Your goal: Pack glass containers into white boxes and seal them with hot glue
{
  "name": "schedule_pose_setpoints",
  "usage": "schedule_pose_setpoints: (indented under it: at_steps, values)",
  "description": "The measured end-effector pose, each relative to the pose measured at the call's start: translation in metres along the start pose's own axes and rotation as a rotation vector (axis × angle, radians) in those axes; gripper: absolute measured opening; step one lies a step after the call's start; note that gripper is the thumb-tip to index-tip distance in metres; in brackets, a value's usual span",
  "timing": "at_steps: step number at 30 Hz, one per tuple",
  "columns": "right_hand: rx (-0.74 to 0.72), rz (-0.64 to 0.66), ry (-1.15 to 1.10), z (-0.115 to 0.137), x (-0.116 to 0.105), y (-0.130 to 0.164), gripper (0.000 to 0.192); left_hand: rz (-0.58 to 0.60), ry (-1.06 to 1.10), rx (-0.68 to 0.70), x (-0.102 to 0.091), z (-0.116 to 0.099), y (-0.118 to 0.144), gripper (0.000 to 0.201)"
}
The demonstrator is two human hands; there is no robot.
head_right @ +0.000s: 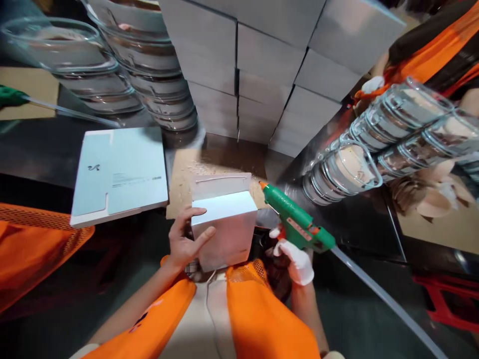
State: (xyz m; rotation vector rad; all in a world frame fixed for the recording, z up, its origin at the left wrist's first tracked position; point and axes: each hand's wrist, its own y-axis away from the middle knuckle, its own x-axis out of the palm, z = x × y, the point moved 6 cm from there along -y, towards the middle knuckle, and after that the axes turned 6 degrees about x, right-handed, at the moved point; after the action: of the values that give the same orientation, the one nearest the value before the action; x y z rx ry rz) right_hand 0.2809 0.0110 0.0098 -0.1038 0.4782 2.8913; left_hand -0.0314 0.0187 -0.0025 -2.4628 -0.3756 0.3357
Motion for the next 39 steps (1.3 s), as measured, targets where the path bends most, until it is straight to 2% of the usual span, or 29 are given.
schedule_pose_setpoints:
  at_steps: [2, 6, 8, 10, 12, 14, 16, 18, 20, 22, 23, 25, 27, 30, 32, 34, 37, 39]
  values:
    - [0.067, 0.015, -0.018, 0.002, 0.000, -0.018, 0.050, -0.023, 0.020, -0.022, -0.005, 0.007, -0.001, 0.033]
    - [0.264, 0.089, 0.029, -0.008, 0.016, -0.060, 0.064, -0.042, 0.057, -0.044, -0.006, 0.013, -0.003, 0.034]
    - [0.299, 0.093, 0.047, -0.013, 0.020, -0.076, 0.063, -0.037, 0.062, -0.038, -0.006, 0.013, -0.004, 0.033]
    - [0.307, 0.069, 0.184, -0.014, 0.015, -0.086, 0.066, -0.027, 0.066, -0.035, -0.006, 0.012, -0.004, 0.032]
    - [0.278, 0.011, 0.416, -0.009, 0.002, -0.091, 0.067, -0.019, 0.075, -0.032, -0.006, 0.011, -0.004, 0.031]
    - [0.240, -0.051, 0.627, 0.001, -0.014, -0.094, 0.060, -0.018, 0.089, -0.020, -0.006, 0.011, -0.005, 0.031]
    - [0.214, -0.098, 0.722, 0.013, -0.024, -0.092, 0.049, -0.016, 0.106, -0.009, -0.005, 0.010, -0.007, 0.032]
    - [0.128, -0.170, 0.776, 0.031, -0.023, -0.086, 0.042, -0.005, 0.116, -0.013, -0.001, 0.009, -0.009, 0.033]
    - [-0.043, -0.211, 0.688, 0.052, -0.007, -0.076, 0.032, 0.030, 0.120, -0.019, 0.004, 0.007, -0.010, 0.033]
    - [-0.147, -0.076, 0.447, 0.064, 0.022, -0.067, 0.041, 0.078, 0.129, -0.008, 0.011, 0.004, -0.010, 0.033]
    - [-0.132, 0.049, 0.307, 0.064, 0.040, -0.064, 0.048, 0.097, 0.134, 0.001, 0.014, 0.002, -0.009, 0.034]
    - [-0.014, 0.287, 0.084, 0.056, 0.070, -0.062, 0.055, 0.105, 0.144, -0.007, 0.018, 0.002, -0.007, 0.039]
    - [0.051, 0.363, -0.022, 0.046, 0.082, -0.063, 0.055, 0.087, 0.155, -0.063, 0.021, 0.006, -0.004, 0.044]
    - [-0.072, 0.352, 0.008, 0.040, 0.073, -0.065, 0.063, 0.032, 0.269, -0.159, 0.024, 0.016, -0.003, 0.054]
    - [-0.227, 0.476, 0.085, 0.043, 0.069, -0.058, 0.077, 0.012, 0.402, -0.172, 0.024, 0.020, -0.004, 0.066]
    - [-0.370, 0.648, 0.169, 0.050, 0.069, -0.045, 0.080, 0.036, 0.490, -0.147, 0.024, 0.021, -0.007, 0.060]
    - [-0.561, 0.742, 0.338, 0.062, 0.075, -0.028, 0.057, 0.103, 0.467, -0.127, 0.022, 0.020, -0.009, 0.029]
    - [-0.660, 0.746, 0.424, 0.067, 0.080, -0.022, 0.042, 0.120, 0.440, -0.157, 0.020, 0.019, -0.008, 0.029]
